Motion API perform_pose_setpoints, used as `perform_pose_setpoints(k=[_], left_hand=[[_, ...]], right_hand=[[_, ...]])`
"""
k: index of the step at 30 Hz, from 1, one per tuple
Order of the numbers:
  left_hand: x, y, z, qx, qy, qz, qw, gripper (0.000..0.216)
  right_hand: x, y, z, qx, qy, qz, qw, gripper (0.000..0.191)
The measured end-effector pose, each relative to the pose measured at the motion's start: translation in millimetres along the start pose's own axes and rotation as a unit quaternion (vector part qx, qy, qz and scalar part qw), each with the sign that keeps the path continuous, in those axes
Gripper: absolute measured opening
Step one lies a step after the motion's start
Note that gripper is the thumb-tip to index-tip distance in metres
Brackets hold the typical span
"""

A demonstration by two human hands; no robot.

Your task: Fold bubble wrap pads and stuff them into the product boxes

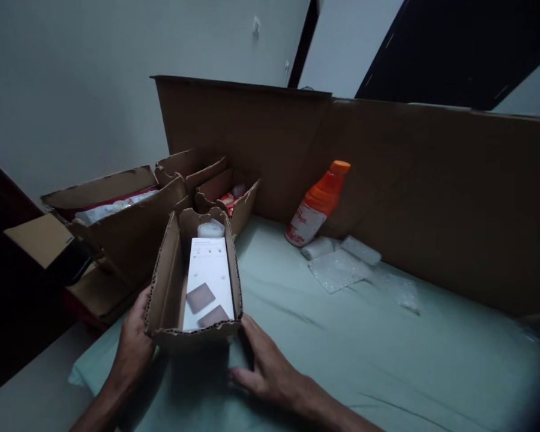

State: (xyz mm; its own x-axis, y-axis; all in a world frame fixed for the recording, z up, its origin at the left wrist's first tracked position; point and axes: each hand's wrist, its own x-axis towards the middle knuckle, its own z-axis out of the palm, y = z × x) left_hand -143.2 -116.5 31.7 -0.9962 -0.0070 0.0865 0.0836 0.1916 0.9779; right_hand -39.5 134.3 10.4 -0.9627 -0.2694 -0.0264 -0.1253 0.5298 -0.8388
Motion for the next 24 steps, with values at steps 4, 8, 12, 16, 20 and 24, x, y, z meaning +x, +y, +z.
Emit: perform_pose_setpoints(k=[4,8,12,16,20,24], left_hand=[[-46.7,-31.0,-17.9,-0.013,0.019,-0.107,0.994,0.07],[-67.2,-52.3,-22.6,0.014,0.038,-0.089,0.995,0.072],[-28.7,-48.6,-21.0,0.078,0.035,-0.082,0.993,0.075],[10.8,-42.0,-20.7,0.075,0.067,-0.084,0.991,0.072],[3.1,-46.0,-20.3,0.033,0.085,-0.075,0.993,0.078],[-41.6,-64.9,-23.2,0.063,0.086,-0.087,0.99,0.081]], right_hand=[[36.0,-2.5,14.9,-0.016,0.089,-0.053,0.995,0.085],[51.9,-8.7,31.3,-0.055,0.133,-0.037,0.989,0.078],[63.5,-16.1,46.8,-0.086,0.134,-0.005,0.987,0.085],[70.0,-21.9,56.3,-0.123,0.074,0.026,0.989,0.085],[70.3,-17.4,58.1,-0.128,0.055,0.028,0.99,0.084],[52.7,-8.4,54.2,-0.148,0.062,-0.044,0.986,0.063]])
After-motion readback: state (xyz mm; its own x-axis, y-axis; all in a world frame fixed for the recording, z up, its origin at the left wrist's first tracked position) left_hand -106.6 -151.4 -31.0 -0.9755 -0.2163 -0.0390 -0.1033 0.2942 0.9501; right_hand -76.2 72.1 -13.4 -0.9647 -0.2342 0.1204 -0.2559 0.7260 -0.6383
